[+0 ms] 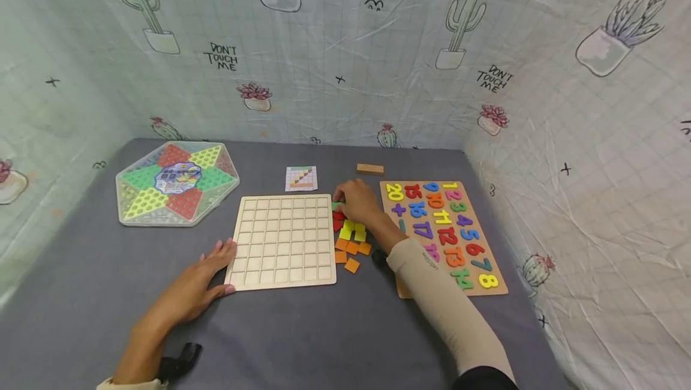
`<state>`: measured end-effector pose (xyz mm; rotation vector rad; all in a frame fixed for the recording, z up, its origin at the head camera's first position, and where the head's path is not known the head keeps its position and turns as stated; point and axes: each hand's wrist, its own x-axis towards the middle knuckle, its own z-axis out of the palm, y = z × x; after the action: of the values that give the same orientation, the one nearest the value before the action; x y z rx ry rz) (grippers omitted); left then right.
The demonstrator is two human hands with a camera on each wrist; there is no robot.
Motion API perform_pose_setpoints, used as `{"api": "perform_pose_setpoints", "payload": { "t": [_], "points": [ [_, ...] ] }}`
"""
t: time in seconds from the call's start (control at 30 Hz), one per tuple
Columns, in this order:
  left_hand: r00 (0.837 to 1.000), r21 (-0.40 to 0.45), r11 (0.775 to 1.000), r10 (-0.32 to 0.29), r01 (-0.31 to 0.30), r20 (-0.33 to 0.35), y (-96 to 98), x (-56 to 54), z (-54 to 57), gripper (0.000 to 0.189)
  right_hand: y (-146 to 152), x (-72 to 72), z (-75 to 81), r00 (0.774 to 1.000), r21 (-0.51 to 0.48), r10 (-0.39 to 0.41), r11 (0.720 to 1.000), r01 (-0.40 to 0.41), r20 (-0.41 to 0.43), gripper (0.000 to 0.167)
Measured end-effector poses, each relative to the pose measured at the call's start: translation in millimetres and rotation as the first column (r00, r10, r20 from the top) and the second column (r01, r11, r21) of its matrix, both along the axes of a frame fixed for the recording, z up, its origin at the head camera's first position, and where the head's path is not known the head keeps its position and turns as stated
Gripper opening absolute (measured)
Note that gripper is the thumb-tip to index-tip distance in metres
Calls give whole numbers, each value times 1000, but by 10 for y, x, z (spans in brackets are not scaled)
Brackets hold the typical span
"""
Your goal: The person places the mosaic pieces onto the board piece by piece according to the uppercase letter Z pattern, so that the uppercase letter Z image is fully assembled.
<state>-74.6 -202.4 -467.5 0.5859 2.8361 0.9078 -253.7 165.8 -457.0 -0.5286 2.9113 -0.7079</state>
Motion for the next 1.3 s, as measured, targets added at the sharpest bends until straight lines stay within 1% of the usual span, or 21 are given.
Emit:
{"api": "perform_pose_setpoints", "payload": {
  "t": [0.13, 0.27, 0.33, 0.47, 0.63, 0.73, 0.87, 1.0, 1.17, 1.3],
  "points": [
    [1000, -5, 1000, -3, 3, 0, 10, -7, -6, 81, 18, -5, 17, 1000, -46, -7, 999, 7, 3, 9],
    [1000, 5, 1000, 1, -1, 14, -5, -12, -13, 81, -8, 16, 62, 1000, -112, -26, 993, 25, -8, 10],
    [1000, 7, 1000, 4, -4, 15, -16, -14, -11, 82, -46, 21, 84, 1000, -143, -20, 990, 17, -22, 11],
    [1000, 7, 1000, 2, -3, 6, -26, -19, -7, 82, -171, 33, 118, 999, -188, 3, 982, -10, -37, 11],
    [1000, 8, 1000, -7, 7, -11, -26, -16, -15, 81, -419, 31, 139, 1000, -236, 11, 972, -11, -4, 11],
    [1000, 5, 1000, -7, 7, -13, -24, -10, -21, 81, -599, 12, 136, 1000, -237, 16, 971, -12, 16, 13],
    [1000, 4, 1000, -5, 5, -12, -19, -5, -23, 81, -844, -15, 117, 999, -229, 31, 973, -26, 19, 15],
    [1000, 10, 1000, -4, 4, -10, -18, -4, -33, 81, -1070, -44, 84, 998, -235, 43, 972, -31, 44, 13],
    [1000, 15, 1000, 2, -2, -2, -21, -2, -40, 82, -1291, -79, 36, 996, -215, 26, 977, -8, 81, 11],
    [1000, 18, 1000, 7, -8, 4, -24, -3, -34, 82, -1422, -96, 20, 997, -178, 9, 984, 5, 76, 11]
  ]
}}
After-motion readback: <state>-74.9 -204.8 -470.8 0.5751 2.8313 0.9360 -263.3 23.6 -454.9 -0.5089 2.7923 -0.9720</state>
